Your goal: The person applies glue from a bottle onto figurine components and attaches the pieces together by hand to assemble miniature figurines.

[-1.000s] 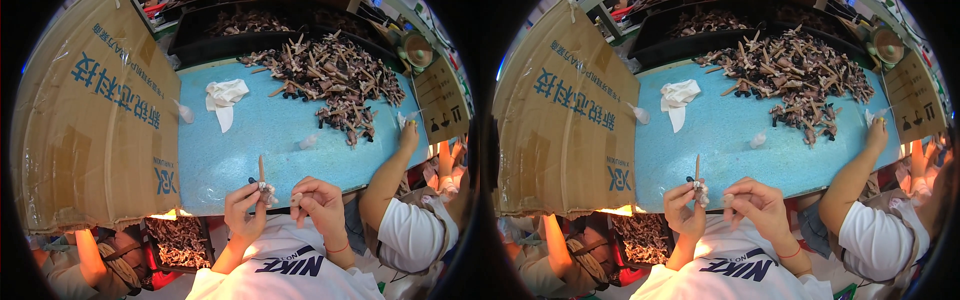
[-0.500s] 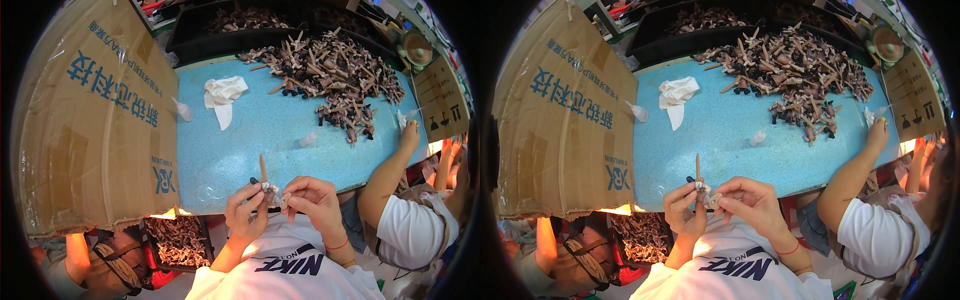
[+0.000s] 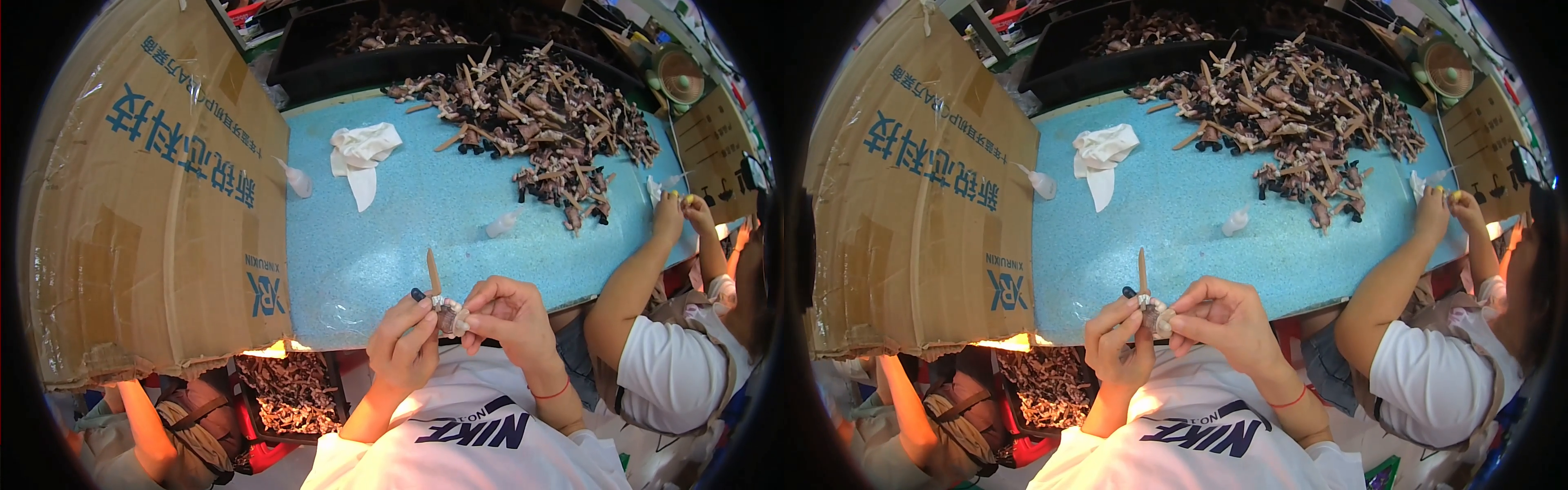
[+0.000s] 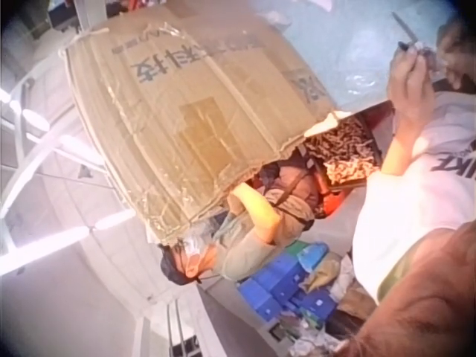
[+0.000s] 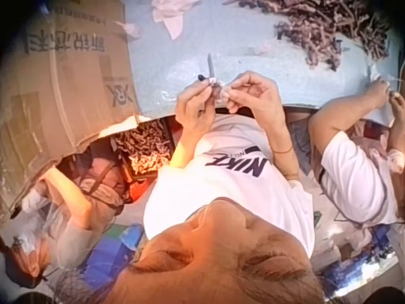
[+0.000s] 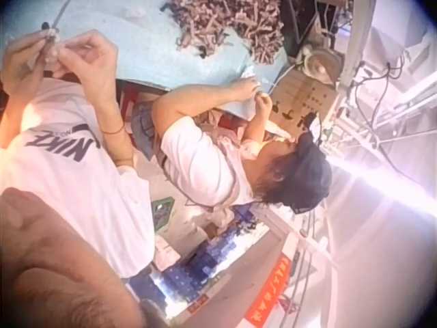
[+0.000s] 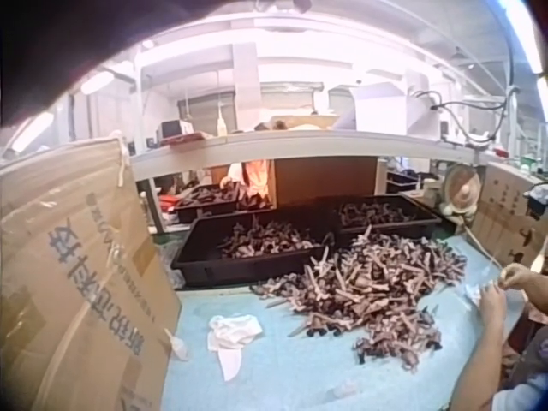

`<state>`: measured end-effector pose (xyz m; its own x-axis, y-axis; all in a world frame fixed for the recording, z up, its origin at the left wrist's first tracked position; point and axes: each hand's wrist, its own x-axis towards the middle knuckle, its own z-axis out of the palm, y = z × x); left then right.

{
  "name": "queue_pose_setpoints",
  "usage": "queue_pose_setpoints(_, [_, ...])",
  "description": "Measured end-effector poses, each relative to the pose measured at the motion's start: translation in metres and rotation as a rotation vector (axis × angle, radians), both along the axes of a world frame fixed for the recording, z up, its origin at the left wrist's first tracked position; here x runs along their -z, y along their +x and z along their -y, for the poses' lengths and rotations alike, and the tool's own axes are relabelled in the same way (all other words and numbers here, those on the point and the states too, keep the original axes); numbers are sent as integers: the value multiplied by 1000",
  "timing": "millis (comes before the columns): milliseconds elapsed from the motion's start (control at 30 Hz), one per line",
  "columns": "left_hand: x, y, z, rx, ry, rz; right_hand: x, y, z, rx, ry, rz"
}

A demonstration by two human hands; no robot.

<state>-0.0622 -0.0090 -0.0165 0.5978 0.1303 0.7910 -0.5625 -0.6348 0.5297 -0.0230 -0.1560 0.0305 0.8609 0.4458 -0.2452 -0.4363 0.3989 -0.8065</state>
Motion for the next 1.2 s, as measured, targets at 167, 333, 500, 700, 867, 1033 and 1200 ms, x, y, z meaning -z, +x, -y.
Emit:
queue_pose_setpoints(167, [1, 4, -1, -6, -12, 10, 2, 2, 3, -57, 9, 49])
queue_pose_setpoints(333, [-3, 4, -1, -3, -40, -4, -2, 1, -2, 13, -32, 9])
queue_pose_setpoints(500, [-7, 4, -1, 66, -185, -127, -5, -3, -5, 41, -58, 51])
queue_pose_setpoints(700, [-17, -3, -1, 255, -472, -364, -2, -6, 0, 21, -53, 75])
queue_pose_setpoints(867, [-24, -6, -8, 342, -438, -431, -3, -7, 6, 22, -64, 144])
queue_pose_setpoints(1033, [-34, -7, -5, 341, -374, -454, -5, -9, 10, -32, -79, 246])
queue_pose_setpoints(1200, [-43, -4, -6, 342, -248, -439, -10, -8, 15, -44, -105, 240])
